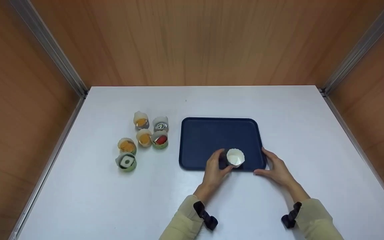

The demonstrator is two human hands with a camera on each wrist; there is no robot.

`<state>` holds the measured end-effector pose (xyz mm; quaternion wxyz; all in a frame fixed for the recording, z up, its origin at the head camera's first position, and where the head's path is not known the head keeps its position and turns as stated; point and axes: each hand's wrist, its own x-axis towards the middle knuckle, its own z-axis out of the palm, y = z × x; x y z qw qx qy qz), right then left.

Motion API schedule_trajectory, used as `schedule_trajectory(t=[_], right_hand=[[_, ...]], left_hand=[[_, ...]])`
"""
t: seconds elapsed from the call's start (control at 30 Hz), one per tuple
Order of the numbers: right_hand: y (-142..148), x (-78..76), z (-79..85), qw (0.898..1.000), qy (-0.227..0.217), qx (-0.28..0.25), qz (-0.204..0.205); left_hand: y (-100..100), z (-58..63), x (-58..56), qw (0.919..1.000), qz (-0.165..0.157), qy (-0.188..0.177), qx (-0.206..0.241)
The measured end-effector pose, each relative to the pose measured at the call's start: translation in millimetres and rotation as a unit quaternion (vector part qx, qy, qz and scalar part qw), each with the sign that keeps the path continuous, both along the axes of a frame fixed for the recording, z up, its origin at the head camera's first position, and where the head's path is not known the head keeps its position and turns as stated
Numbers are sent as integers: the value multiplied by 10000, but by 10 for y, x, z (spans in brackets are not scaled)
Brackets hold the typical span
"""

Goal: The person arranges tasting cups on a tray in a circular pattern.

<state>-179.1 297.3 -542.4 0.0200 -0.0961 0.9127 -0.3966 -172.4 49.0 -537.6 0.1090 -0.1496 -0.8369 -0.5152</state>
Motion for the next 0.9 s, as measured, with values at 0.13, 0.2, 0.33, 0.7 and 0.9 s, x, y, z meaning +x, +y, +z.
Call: schedule_trajectory(t=[0.13, 0.2, 0.33, 0.7, 0.9], right_hand=[[-1, 8, -2, 10000, -77, -20, -26], [-3, 9, 1, 9999, -110, -40, -32], [-2, 7, 8, 9999, -118, -53, -37], [21, 6, 4, 10000, 48, 21, 69], [22, 2, 5, 9999, 70, -47, 77]], left_hand=[[-76, 38, 14, 9999, 27, 47, 88], [-112, 61, 20, 9998, 32, 85, 150], [-178, 107, 39, 9994, 40, 175, 304], [-373, 159, 94, 9969, 320, 657, 293], [-524, 171, 101, 9952, 536, 800, 185]])
